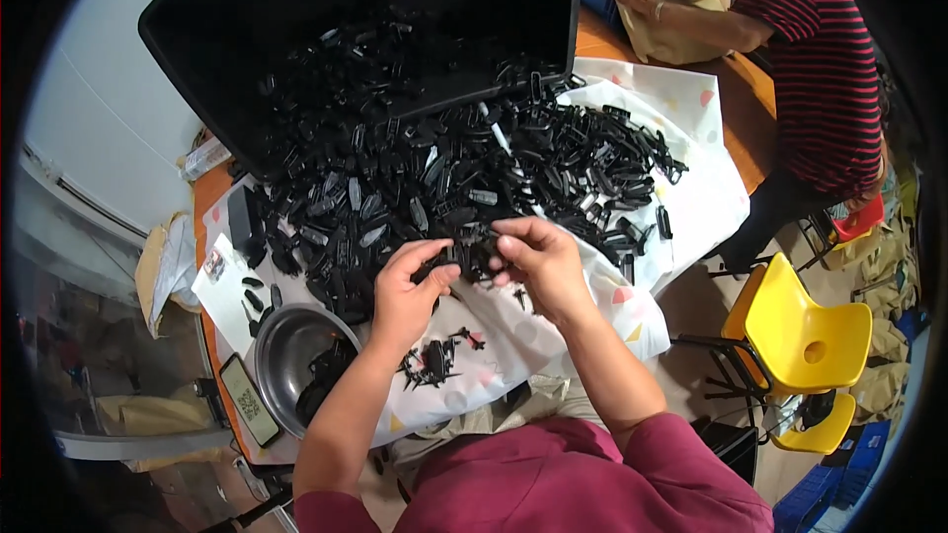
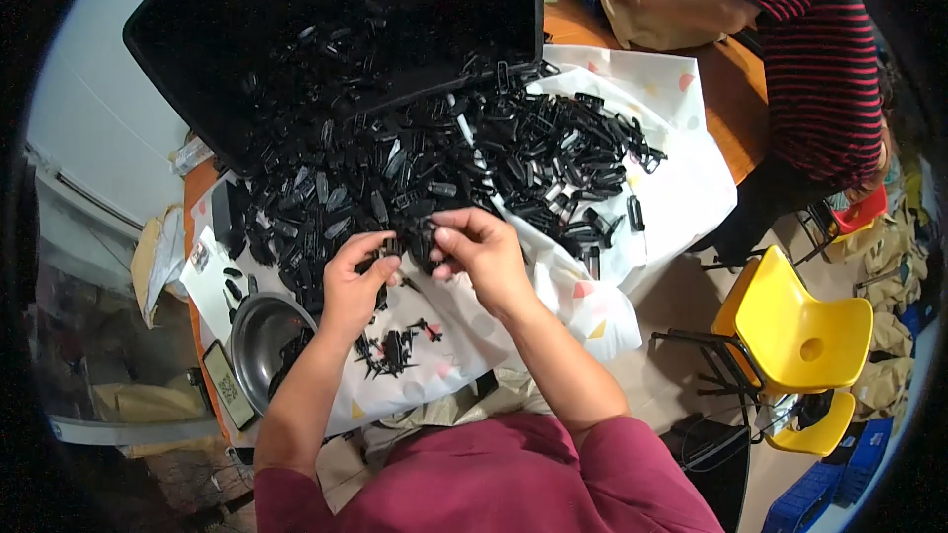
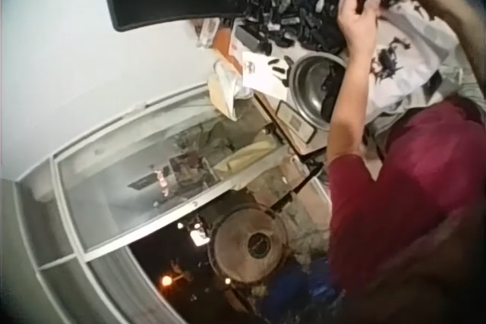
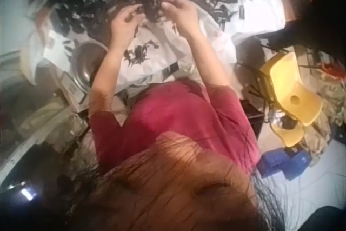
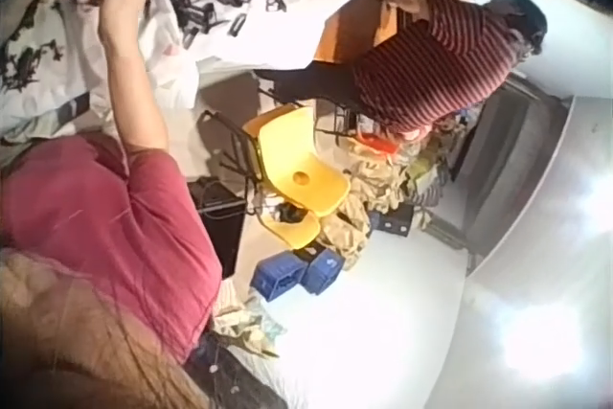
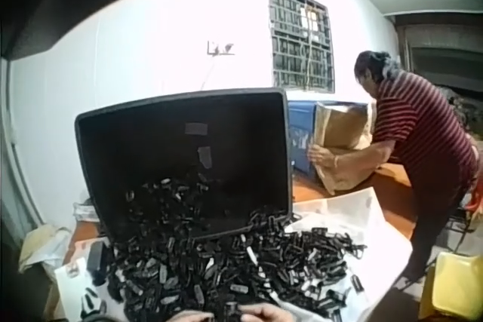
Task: Assembling small black plastic components by hand at a workbench.
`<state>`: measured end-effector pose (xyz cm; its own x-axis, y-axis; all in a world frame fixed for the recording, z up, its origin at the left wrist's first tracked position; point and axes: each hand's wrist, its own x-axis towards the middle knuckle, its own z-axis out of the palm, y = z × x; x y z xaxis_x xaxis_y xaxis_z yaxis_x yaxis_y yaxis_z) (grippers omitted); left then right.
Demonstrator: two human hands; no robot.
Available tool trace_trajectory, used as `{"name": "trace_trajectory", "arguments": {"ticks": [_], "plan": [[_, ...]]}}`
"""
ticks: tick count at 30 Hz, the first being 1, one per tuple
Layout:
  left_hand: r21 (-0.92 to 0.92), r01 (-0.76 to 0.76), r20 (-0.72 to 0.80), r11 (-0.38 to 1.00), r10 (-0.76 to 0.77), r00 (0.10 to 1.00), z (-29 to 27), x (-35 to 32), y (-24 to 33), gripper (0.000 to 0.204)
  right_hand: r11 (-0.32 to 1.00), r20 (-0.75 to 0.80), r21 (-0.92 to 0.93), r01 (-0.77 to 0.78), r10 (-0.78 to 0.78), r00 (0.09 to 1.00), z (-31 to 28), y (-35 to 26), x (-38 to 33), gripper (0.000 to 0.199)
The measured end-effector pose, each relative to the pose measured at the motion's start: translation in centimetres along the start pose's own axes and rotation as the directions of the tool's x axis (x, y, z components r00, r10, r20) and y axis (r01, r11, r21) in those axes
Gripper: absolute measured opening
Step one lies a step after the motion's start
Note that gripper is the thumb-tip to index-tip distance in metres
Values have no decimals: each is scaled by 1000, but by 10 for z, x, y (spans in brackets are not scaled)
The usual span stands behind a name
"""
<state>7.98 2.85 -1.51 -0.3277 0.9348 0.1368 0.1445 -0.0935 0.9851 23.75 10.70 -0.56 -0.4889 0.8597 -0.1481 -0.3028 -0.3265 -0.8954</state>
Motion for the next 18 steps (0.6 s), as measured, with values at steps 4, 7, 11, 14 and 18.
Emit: {"name": "trace_trajectory", "arguments": {"ticks": [4, 7, 11, 14, 18], "plan": [[-23, -33, 35, 999, 34, 999, 3, -5, 10, 27, 987, 118, 117, -113, 99, 988, 6, -9, -13, 12], [3, -61, 40, 998, 61, 997, 4, -5, 14, 28, 989, 142, 68, -134, 124, 982, 4, -13, -12, 9], [334, -261, 97, 906, 242, 965, -1, -8, 29, 30, 975, 127, -136, -174, 192, 973, 0, -10, -12, 6], [574, -479, 206, 664, 449, 869, -2, -6, 31, 32, 982, 100, -127, -138, 151, 983, 5, -8, -15, 5], [-210, 168, 63, 963, -158, 985, 9, -20, 16, 32, 993, 129, -99, -67, 79, 988, 13, -4, -19, 7]]}}
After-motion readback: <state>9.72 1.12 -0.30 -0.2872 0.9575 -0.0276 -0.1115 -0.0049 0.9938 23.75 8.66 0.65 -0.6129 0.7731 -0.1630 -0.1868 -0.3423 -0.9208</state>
